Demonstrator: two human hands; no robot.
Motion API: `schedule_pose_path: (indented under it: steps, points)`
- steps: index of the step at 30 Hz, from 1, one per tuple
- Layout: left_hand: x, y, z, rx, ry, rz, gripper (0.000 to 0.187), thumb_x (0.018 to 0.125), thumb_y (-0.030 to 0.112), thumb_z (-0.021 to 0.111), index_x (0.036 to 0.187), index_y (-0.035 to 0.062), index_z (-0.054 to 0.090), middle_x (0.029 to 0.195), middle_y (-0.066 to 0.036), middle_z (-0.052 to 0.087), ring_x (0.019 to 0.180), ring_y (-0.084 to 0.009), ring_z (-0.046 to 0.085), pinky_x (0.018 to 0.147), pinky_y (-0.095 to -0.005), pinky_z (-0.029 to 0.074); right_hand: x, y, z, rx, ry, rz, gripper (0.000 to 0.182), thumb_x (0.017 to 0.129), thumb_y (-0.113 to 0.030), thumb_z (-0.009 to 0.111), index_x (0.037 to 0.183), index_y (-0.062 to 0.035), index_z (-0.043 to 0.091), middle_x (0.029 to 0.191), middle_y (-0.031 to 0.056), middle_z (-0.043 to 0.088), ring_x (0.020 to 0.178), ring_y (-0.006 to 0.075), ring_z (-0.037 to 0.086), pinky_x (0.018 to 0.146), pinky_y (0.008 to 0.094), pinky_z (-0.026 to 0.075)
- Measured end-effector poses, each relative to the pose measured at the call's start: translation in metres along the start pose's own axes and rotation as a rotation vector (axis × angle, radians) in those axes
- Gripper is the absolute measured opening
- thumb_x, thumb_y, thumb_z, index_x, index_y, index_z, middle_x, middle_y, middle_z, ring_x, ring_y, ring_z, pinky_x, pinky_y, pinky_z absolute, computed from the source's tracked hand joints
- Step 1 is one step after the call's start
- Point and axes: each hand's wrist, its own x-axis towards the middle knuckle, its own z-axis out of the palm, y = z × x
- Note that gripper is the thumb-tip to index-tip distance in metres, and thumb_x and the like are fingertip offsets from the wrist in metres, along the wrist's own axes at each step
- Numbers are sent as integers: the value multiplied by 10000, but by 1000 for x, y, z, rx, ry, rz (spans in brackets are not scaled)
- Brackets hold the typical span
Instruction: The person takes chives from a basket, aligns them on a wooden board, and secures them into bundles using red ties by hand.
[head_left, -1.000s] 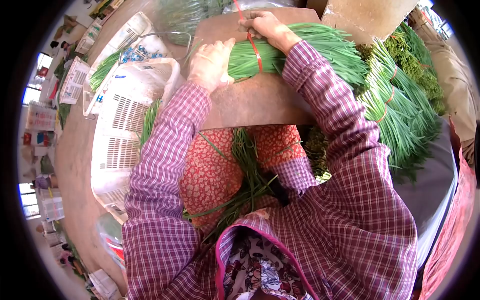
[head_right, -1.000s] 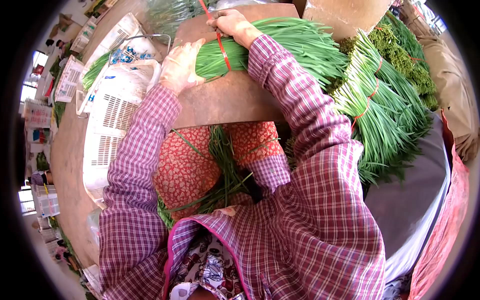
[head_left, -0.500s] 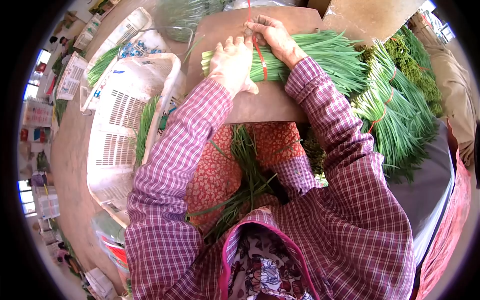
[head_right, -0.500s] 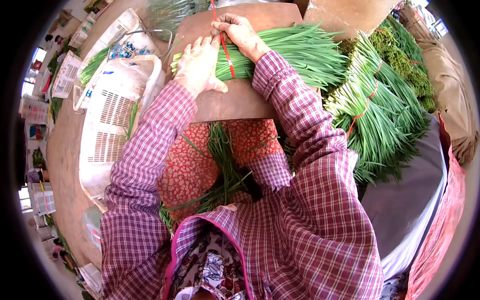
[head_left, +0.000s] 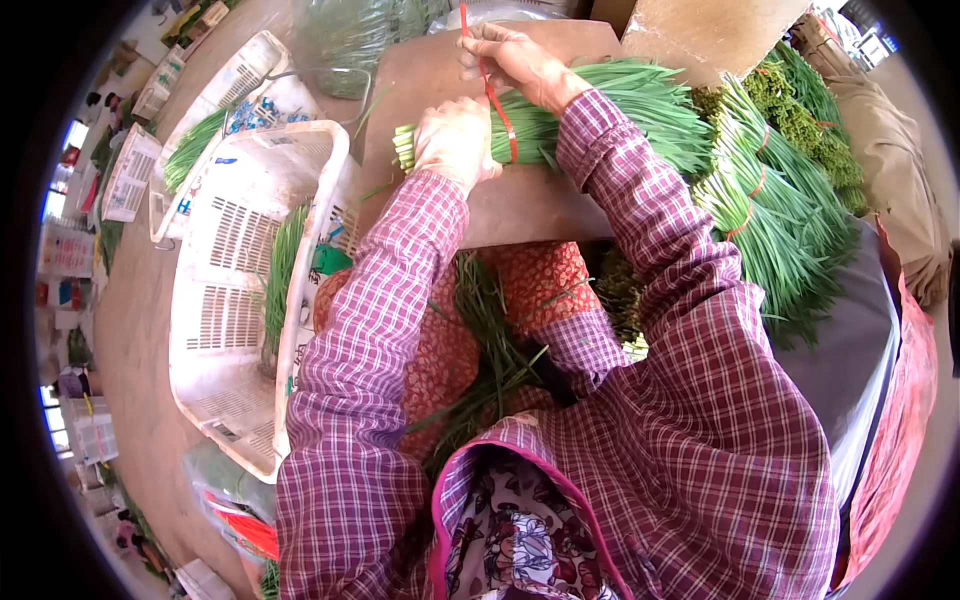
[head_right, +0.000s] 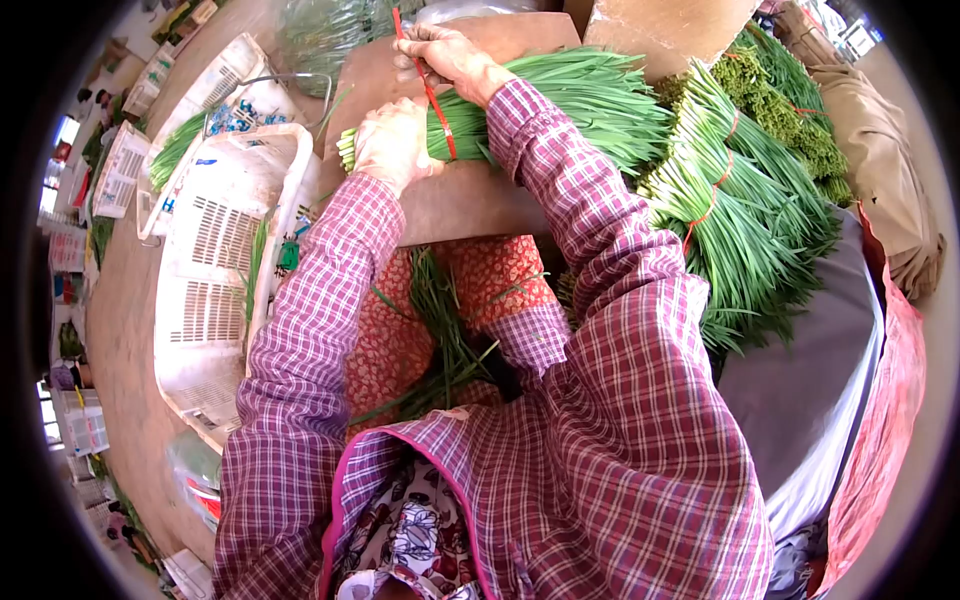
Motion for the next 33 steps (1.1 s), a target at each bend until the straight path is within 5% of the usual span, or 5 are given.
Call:
schedule_pose_path:
  steps: [16, 19, 25, 29, 33]
  points:
    - [-9, 7, -7, -33, -24, -88, 622, 661, 390, 845, 1126, 64, 590, 1068, -90, 679, 1026, -246, 657, 857, -363, 542, -100, -46, 14, -14, 16, -6, 79, 925, -143, 601, 882, -79, 582, 658, -55, 481, 564, 44, 428, 507, 208, 330]
    - [0, 3, 5, -72, -84, -122, 616, 666, 394, 836, 1126, 68, 588, 1084, -90, 673, 1041, -249, 651, 859, -368, 542, -137, -16, 17, -237, 26, -149, 138, 912, -140, 589, 941, -7, 613, 731, 51, 631, 637, 108, 565, 590, 273, 479]
    - [16, -5, 39, -45, 159, -40, 575, 687, 405, 791, 1119, 86, 585, 1054, -128, 663, 1039, -291, 641, 889, -411, 512, -186, 43, 45, -110, 286, -243, 158, 921, -148, 591, 1029, -34, 587, 672, 71, 594, 609, 147, 572, 571, 288, 466]
    - [-6, -5, 29, -51, 325, 52, 751, 611, 430, 832, 1222, 107, 539, 1101, -134, 633, 1049, -284, 623, 878, -412, 495, -203, 42, 10, -837, 193, -593, 254, 906, -269, 620, 1072, -77, 610, 915, 128, 607, 913, 251, 604, 788, 376, 475]
    - [-18, 5, -24, -24, 358, 101, 834, 542, 379, 889, 1249, 118, 533, 1056, -101, 635, 979, -275, 632, 861, -394, 496, -213, -35, -31, -1228, 439, -825, 746, 629, -415, 815, 1261, -177, 498, 1143, 83, 542, 1142, 285, 498, 994, 554, 332]
